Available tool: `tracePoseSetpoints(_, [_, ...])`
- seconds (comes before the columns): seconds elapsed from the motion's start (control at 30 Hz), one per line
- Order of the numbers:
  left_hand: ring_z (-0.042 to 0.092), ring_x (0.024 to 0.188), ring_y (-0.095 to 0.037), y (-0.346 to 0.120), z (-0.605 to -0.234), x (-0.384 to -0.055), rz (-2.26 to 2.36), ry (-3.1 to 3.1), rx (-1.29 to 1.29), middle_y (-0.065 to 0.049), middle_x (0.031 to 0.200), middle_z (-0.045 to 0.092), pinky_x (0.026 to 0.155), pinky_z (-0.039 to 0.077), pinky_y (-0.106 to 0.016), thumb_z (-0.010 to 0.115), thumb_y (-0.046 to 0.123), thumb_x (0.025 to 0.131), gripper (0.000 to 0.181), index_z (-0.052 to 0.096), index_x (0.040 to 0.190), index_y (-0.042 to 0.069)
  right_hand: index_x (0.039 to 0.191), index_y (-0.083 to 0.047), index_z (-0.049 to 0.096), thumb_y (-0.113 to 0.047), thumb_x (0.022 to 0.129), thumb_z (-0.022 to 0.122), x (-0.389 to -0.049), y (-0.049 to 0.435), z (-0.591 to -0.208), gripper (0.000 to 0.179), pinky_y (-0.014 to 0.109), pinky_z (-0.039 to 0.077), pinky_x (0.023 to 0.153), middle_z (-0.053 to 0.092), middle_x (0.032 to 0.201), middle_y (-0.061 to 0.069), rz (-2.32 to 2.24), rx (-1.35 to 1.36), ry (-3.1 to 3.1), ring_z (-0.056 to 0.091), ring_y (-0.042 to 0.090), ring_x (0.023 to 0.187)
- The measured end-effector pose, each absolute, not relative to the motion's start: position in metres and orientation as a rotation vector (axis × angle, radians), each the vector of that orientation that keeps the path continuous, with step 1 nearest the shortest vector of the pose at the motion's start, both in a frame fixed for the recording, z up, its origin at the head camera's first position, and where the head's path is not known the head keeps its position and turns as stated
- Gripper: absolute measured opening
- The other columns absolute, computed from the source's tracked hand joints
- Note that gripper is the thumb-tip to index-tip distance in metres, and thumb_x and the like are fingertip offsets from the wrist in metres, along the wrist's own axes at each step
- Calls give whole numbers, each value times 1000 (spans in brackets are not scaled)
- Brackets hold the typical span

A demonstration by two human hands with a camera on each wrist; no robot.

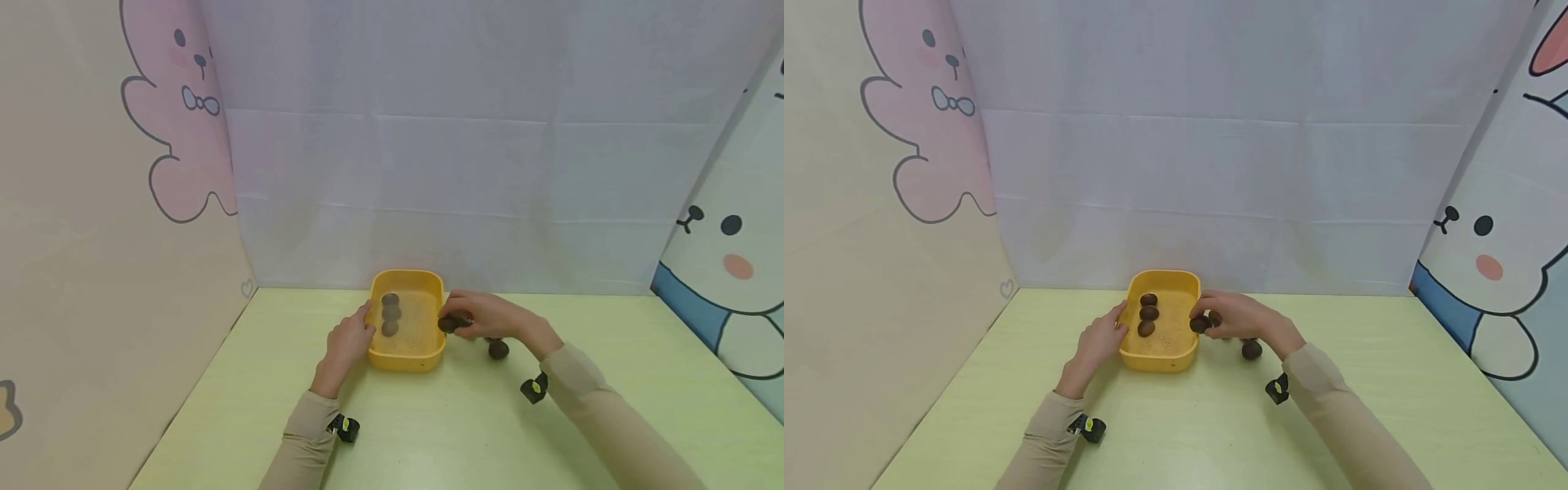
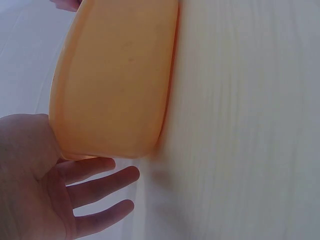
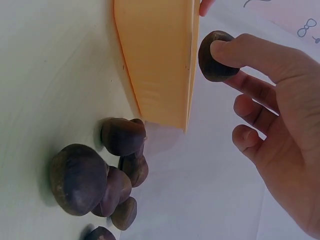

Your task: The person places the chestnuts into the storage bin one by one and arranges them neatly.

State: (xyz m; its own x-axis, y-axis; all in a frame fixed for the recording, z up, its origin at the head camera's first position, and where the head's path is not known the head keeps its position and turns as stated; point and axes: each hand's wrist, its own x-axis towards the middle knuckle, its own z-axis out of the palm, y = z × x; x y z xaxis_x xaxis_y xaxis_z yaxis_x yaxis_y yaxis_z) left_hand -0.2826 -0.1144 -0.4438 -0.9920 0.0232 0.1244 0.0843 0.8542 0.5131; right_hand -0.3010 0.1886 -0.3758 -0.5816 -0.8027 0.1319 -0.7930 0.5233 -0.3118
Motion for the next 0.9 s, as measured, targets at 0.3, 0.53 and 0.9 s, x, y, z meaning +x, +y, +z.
tracePoseSetpoints(0.3, [36, 49, -16, -116, -445, -283, -809, -2919, -86, -4, 62, 47, 45, 31, -29, 51, 18, 95, 56, 44, 151, 16, 120, -18, 68, -14, 90, 71, -304, 165, -372, 31, 24, 46, 72, 56, 111, -2, -486, -1425, 2687, 55, 18, 77])
tracePoseSetpoints(0.53, [38, 50, -17, -114, -444, -284, -823, -2917, -75, -5, 65, 50, 47, 31, -30, 51, 18, 95, 56, 44, 151, 17, 118, -20, 68, -17, 89, 72, -309, 151, -372, 29, 25, 45, 71, 57, 109, -3, -406, -1422, 2698, 49, 10, 78])
tracePoseSetpoints(0.9, [38, 49, -17, -115, -442, -281, -820, -2915, -86, -5, 63, 48, 46, 31, -30, 51, 18, 95, 56, 44, 151, 16, 115, -21, 69, -16, 88, 73, -317, 131, -377, 28, 29, 47, 79, 58, 110, -4, -403, -1399, 2656, 59, 23, 89])
